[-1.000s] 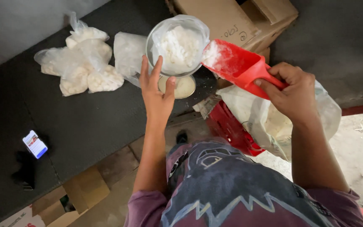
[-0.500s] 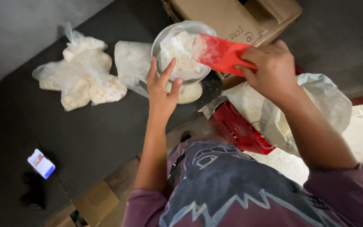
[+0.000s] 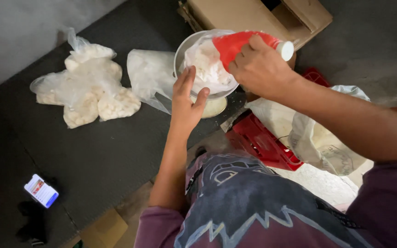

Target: Scoop and weigh flour from a large sack into smaller plastic bags using a scale.

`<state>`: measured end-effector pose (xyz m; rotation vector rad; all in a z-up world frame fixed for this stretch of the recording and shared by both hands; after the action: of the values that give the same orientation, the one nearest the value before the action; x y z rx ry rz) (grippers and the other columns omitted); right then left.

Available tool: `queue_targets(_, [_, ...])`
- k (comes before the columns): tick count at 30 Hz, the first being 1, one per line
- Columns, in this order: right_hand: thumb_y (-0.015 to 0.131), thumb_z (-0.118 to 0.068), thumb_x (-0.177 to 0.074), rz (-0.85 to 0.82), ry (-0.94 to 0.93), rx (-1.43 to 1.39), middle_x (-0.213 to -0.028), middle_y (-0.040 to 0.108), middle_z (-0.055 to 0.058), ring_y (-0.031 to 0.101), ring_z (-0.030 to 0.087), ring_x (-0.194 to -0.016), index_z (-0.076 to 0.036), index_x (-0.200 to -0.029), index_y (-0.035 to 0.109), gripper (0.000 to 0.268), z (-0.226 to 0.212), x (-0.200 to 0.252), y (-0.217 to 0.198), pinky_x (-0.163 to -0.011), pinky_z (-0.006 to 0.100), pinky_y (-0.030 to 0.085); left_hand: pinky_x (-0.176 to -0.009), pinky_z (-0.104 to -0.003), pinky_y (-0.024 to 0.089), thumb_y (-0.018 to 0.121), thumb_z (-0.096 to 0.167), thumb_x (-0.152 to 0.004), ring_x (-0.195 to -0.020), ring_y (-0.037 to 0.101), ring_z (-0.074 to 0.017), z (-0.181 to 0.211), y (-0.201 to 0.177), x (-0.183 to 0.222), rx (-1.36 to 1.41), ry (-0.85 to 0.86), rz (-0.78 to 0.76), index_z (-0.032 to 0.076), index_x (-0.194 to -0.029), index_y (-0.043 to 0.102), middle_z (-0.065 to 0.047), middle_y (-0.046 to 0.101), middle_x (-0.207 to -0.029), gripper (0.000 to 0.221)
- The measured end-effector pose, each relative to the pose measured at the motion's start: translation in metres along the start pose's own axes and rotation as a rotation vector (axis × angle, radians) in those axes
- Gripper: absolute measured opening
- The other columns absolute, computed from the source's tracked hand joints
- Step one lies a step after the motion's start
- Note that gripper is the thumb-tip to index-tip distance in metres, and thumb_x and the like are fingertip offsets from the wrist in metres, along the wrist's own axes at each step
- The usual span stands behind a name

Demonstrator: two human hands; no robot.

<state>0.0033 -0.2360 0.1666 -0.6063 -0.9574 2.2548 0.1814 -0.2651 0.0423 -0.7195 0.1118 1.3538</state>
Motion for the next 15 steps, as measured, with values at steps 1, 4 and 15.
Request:
queue_targets(1, [0.063, -0.024, -0.083, -0.004, 0.000, 0.001, -0.077, 0.066, -0.001, 0.064, 0.017, -0.080, -0.018, -0.079, 0.064, 0.008, 0.002, 0.000, -0.003, -0.086, 0.033, 0.042, -0.120, -0.044, 0.040, 0.075, 0.020, -0.098, -0.144, 0.048, -0.0410, 0.001, -0.001, 0.000, 0.003, 0.000, -0.002, 0.003, -0.152, 0.049, -0.027, 0.050, -0.154, 0.062])
queue_targets(4, [0.063, -0.024, -0.085, 0.004, 0.031, 0.006, -0.079, 0.067, -0.001, 0.064, 0.017, -0.082, -0.017, -0.081, 0.064, 0.008, 0.008, 0.002, -0.008, -0.087, 0.033, 0.042, -0.121, -0.044, 0.041, 0.073, 0.019, -0.097, -0.144, 0.049, -0.0396, 0.003, -0.003, -0.001, 0.049, -0.012, -0.014, 0.003, -0.152, 0.049, -0.025, 0.050, -0.155, 0.063])
queue_targets(15, [0.076, -0.015, -0.091, 0.193, 0.404, -0.367, -0.083, 0.068, 0.003, 0.067, 0.022, -0.086, -0.012, -0.092, 0.069, 0.007, 0.030, 0.061, -0.001, -0.092, 0.040, 0.045, -0.121, -0.045, 0.040, 0.073, 0.023, -0.100, -0.150, 0.045, -0.0400, 0.018, -0.010, 0.003, 0.087, -0.052, -0.007, 0.009, -0.153, 0.051, -0.025, 0.043, -0.162, 0.059])
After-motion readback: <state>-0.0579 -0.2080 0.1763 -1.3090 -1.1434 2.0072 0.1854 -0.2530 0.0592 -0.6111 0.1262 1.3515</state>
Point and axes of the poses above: each hand's wrist, its own x-axis away from the middle knuckle, its own y-axis out of the palm, z = x × y, the point moved 5 cm from there along -x, towards the middle knuckle
